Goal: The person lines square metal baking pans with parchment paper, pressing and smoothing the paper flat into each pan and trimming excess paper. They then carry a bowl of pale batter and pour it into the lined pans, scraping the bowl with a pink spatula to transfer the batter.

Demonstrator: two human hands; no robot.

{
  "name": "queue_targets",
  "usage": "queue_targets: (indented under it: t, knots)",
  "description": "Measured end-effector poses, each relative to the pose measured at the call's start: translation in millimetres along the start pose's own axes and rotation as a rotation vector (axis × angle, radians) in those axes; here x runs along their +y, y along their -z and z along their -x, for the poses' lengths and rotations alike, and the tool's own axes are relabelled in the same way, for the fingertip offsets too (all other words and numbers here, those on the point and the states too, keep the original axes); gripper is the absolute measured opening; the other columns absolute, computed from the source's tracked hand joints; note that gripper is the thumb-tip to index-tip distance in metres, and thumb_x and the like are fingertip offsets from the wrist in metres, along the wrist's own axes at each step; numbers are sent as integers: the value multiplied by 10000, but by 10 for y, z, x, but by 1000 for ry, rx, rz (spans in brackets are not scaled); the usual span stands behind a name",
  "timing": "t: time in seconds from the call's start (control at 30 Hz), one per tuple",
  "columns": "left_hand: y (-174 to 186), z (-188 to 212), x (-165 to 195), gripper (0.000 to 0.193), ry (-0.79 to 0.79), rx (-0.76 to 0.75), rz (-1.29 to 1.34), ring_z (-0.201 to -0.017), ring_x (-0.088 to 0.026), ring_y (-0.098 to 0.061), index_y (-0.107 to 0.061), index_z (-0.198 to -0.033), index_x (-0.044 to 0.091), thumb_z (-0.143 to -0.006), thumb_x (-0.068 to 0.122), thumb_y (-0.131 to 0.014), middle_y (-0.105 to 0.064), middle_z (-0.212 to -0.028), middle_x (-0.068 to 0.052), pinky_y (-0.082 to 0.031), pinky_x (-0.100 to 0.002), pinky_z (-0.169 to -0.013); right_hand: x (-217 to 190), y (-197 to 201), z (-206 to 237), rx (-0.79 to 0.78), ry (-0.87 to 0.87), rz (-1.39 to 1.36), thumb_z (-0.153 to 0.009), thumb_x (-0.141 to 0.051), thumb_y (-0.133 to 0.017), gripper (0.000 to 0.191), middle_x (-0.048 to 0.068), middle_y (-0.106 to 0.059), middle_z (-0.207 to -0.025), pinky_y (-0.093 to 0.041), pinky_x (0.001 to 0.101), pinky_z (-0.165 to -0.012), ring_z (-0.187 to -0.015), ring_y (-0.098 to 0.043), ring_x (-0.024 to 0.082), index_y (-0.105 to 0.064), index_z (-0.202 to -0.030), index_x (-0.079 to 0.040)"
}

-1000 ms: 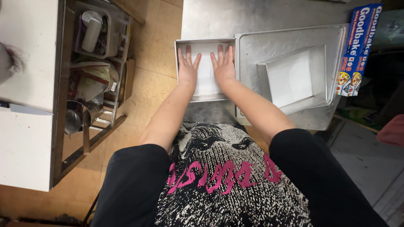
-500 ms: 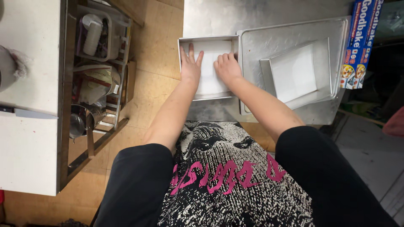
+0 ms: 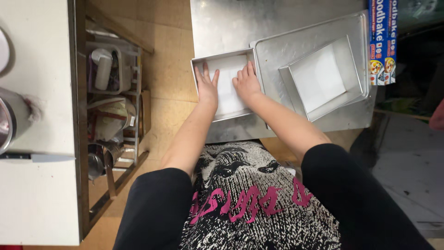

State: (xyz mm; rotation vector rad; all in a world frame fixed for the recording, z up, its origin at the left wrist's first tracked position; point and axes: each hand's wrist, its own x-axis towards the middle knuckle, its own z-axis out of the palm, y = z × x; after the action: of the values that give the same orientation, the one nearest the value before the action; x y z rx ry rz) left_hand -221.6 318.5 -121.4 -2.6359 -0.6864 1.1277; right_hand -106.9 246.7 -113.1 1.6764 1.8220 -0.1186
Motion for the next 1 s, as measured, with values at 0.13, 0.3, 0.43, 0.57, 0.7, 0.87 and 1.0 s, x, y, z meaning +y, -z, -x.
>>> queue_targets:
  t: [0.13, 0.3, 0.43, 0.57, 0.7, 0.87, 1.0]
  knots:
    - [1, -88, -1, 627, 24, 91, 122, -1521, -438, -209, -300, -1589, 45, -1022, 258, -462, -243, -1658, -253, 44, -714, -1159, 4, 13, 54, -40, -106, -361, -1056, -165, -511, 246, 177, -639, -1273, -202, 620, -1295, -1279, -575, 366, -676, -1211, -69]
    - [-59, 117, -19, 507, -32, 420, 442, -1465, -405, -384, -605, -1404, 8, -977, 282, -602, -514, -1495, -209, -36, -660, -1231, -95, 38, 112, 226, -149, -861, -870, -153, -688, 350, 143, -581, -1244, -494, 485, -967, -1178, -564, 365, -652, -1217, -118]
    - [-373, 798, -66, 590, -106, 735, 911, -1371, -408, -447, -628, -1343, 69, -824, 316, -762, -557, -1425, -178, -156, -639, -1210, -247, -64, 134, 257, -64, -968, -857, -169, -712, 451, 150, -557, -1235, -512, 499, -904, -1149, -559, 384, -605, -1290, -102]
    - [-1048, 1611, -17, 442, 114, 803, 1233, -1315, -394, -510, -682, -1264, 75, -870, 262, -756, -615, -1382, -161, -399, -499, -1143, -316, -255, 113, 273, -33, -1031, -863, -174, -708, 414, 151, -585, -1218, -508, 480, -954, -1140, -575, 378, -621, -1261, -104]
    - [-1827, 2277, 147, 372, 518, 775, 1321, -1216, -377, -593, -722, -1172, 60, -856, 251, -765, -661, -1327, -160, -461, -463, -1060, -254, -457, 18, 557, -54, -1054, -863, -266, -755, 437, 165, -633, -1247, -478, 476, -1037, -1215, -573, 382, -639, -1245, -88]
    - [-2438, 2868, 626, 359, 957, 695, 1321, -1220, -367, -588, -732, -1146, 84, -839, 267, -759, -667, -1294, -150, -461, -458, -1065, -223, -613, -62, 416, -61, -808, -764, -388, -796, 594, 213, -628, -1254, -456, 494, -1048, -1203, -566, 403, -663, -1265, -97]
    - [-2630, 3189, 1068, 337, 1185, 593, 1448, -1190, -341, -600, -737, -1137, 123, -841, 286, -729, -678, -1265, -112, -470, -454, -1049, -216, -618, -123, 476, -60, -986, -820, -378, -790, 501, 189, -661, -1238, -493, 467, -993, -1157, -621, 366, -715, -1217, -82]
